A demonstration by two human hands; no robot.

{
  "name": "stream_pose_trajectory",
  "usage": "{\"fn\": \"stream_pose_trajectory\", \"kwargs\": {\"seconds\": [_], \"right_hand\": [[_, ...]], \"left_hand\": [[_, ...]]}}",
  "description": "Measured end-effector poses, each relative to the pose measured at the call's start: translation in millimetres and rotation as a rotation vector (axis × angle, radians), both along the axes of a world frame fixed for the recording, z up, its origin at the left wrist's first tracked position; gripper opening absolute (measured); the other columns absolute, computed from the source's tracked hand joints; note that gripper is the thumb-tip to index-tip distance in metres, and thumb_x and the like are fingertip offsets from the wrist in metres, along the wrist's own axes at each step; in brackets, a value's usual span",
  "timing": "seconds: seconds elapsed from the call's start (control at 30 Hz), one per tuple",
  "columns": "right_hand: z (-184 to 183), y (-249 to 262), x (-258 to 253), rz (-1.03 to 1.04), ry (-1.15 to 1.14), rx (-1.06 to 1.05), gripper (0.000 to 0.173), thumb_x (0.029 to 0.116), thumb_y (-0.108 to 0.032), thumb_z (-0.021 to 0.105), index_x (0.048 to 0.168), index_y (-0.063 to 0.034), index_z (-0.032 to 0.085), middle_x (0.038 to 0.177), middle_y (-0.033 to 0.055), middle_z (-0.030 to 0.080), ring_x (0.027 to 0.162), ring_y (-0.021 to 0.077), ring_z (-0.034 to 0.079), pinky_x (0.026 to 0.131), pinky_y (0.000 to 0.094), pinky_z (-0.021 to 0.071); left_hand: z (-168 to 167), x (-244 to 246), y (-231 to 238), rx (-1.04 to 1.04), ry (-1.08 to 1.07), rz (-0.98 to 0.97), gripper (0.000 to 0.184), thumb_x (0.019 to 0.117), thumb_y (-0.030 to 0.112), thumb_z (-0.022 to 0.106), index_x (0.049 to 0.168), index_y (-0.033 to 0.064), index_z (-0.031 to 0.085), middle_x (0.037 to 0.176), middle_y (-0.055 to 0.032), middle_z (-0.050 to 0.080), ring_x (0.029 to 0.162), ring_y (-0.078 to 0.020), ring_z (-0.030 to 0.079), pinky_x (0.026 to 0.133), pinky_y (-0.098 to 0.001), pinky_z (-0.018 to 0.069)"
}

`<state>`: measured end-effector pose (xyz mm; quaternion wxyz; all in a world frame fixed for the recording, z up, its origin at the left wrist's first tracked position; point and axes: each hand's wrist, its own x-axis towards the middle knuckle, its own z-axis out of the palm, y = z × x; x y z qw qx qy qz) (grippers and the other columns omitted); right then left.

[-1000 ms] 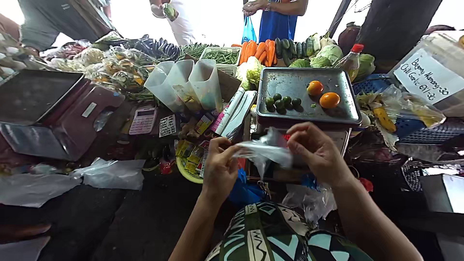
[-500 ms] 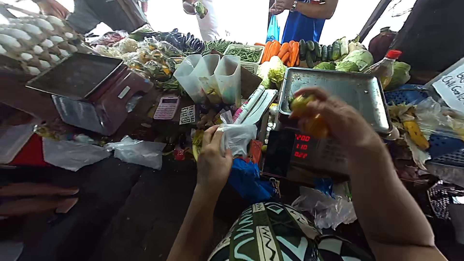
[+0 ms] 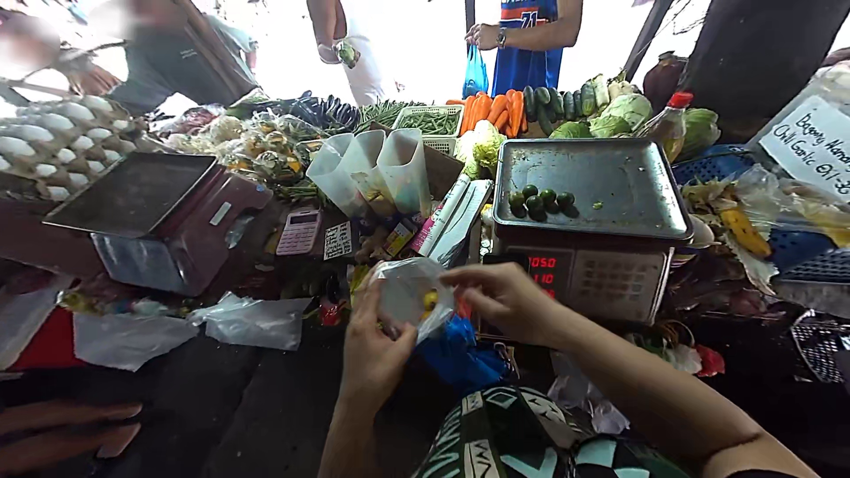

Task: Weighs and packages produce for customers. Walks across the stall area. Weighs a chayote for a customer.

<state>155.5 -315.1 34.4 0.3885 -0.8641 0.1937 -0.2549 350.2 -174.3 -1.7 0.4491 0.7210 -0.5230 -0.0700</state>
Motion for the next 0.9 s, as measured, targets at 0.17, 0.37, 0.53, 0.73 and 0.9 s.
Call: {"fn": "stream_pose_trajectory", "kwargs": {"seconds": [0.17,0.37,0.53,0.73,0.9], "right_hand": [[19.4,-80.8,-38.7,-0.699,0.406,-0.424,0.061,0.0992,-0.055,0.059,0.149,-0.0208,0.054,0.144,0.0308,0.047,0.122,0.0539,0.052,0.088,0.0695,0.0453],[26.0,-120.2,-18.2,-0.612,0.528,-0.233,0.060,0.0954,-0.063,0.060,0.140,-0.0221,0.061,0.131,0.0301,0.053,0.100,0.0471,0.063,0.077,0.0621,0.0533],[31.2,-121.3,3.9,-0.516,0.605,-0.288,0.042,0.1038,-0.034,0.056,0.141,-0.0152,0.060,0.126,0.0254,0.059,0.091,0.0406,0.069,0.076,0.0571,0.0565],[38.5,-123.6,2.3,-0.528,0.588,-0.163,0.044,0.0986,-0.018,0.063,0.141,-0.0089,0.056,0.126,0.0281,0.059,0.097,0.0445,0.068,0.081,0.0617,0.0559],[43.3,-73.1,-9.8,0.280,0.141,0.505,0.033,0.1026,-0.020,0.053,0.135,-0.0142,0.056,0.077,-0.0017,0.059,0.051,0.0049,0.047,0.044,0.0222,0.0401]], "left_hand": [[-0.4,11.1,4.2,-0.029,0.088,0.008,0.083,0.0661,0.015,0.076,0.145,0.0024,0.053,0.156,-0.0166,0.043,0.123,-0.0120,0.059,0.085,-0.0246,0.0556],[-3.1,0.2,-6.7,0.035,0.093,0.021,0.079,0.0671,0.011,0.074,0.144,0.0047,0.055,0.159,-0.0131,0.041,0.122,-0.0158,0.061,0.079,-0.0307,0.0599],[0.8,-0.8,-9.3,-0.003,0.065,0.016,0.082,0.0665,0.014,0.074,0.145,0.0044,0.054,0.158,-0.0137,0.043,0.135,-0.0158,0.052,0.097,-0.0301,0.0535],[1.0,-14.9,-12.6,-0.016,0.158,0.012,0.082,0.0663,0.009,0.077,0.145,0.0054,0.053,0.156,-0.0129,0.043,0.134,-0.0142,0.053,0.098,-0.0281,0.0540],[13.6,-43.5,-17.7,0.006,0.177,-0.007,0.079,0.0689,0.009,0.078,0.144,0.0065,0.054,0.158,-0.0119,0.042,0.120,-0.0112,0.060,0.087,-0.0262,0.0569]]}}
